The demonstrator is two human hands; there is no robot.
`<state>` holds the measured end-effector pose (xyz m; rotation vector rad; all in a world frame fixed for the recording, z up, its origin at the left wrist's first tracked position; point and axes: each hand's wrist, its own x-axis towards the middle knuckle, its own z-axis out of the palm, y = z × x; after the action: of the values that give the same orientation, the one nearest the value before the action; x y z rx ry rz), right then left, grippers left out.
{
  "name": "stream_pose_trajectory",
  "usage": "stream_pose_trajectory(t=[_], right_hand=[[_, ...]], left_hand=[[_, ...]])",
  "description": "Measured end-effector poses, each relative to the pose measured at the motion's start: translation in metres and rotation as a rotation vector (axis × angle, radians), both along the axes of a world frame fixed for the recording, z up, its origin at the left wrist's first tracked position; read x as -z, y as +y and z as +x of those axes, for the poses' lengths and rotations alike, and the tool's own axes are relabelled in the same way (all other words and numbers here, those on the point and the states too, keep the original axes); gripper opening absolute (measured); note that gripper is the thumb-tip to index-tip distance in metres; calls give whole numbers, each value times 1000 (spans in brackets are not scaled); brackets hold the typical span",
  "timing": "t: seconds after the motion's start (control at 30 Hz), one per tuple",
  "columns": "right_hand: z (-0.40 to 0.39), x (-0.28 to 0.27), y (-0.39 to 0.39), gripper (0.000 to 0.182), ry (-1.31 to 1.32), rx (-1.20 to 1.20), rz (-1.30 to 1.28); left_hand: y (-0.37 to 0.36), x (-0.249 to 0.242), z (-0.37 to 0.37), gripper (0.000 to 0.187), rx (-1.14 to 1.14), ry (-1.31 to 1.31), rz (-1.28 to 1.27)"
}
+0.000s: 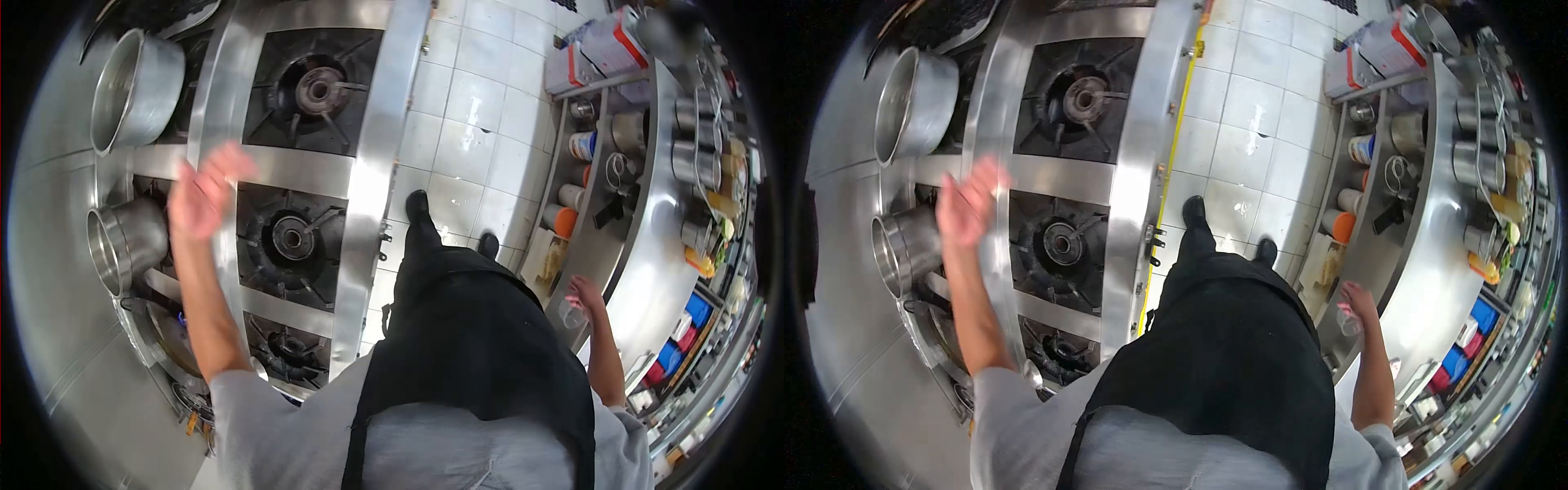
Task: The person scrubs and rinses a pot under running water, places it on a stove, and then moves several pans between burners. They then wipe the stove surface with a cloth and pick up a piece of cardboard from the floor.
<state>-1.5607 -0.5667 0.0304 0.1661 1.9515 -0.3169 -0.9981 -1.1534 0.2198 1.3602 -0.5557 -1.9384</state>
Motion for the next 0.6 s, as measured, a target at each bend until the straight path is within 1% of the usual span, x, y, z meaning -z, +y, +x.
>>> stream_pose_trajectory(t=[0.03,0.07,0.1,0.13,0.17,0.2,0.27,0.3,0.33,0.4,0.47,0.53,0.57,0.6], right_hand=[[-5,10,-1,48,-15,-79,-25],[-9,20,-3,52,-31,-156,-52],[-10,26,-8,49,-44,-175,-77],[-7,32,-14,47,-60,-196,-104],[1,37,-23,45,-35,-208,-165],[0,43,-26,45,-12,-222,-227],[-20,112,2,43,89,-587,-524],[-25,142,3,42,55,-574,-461],[-31,163,2,42,19,-558,-397],[-25,138,-22,41,0,-339,-429],[-32,187,-12,44,-190,-71,-442],[-30,203,-12,42,-216,58,-370],[-32,200,-14,41,-230,67,-315],[-33,209,-10,40,-229,67,-300]], left_hand=[[30,32,10,80,414,229,44],[59,64,21,84,865,429,0],[106,81,11,79,915,371,101],[147,113,15,80,1013,404,236],[211,122,-1,75,953,220,176],[257,137,-2,67,924,204,423],[365,171,20,53,947,-194,743],[418,187,30,46,905,-380,909],[460,187,41,46,862,-531,989],[519,166,51,45,789,-677,961],[555,141,49,45,747,-753,895],[570,115,36,44,730,-813,845],[572,103,29,44,728,-838,823],[571,95,21,44,729,-858,801]])
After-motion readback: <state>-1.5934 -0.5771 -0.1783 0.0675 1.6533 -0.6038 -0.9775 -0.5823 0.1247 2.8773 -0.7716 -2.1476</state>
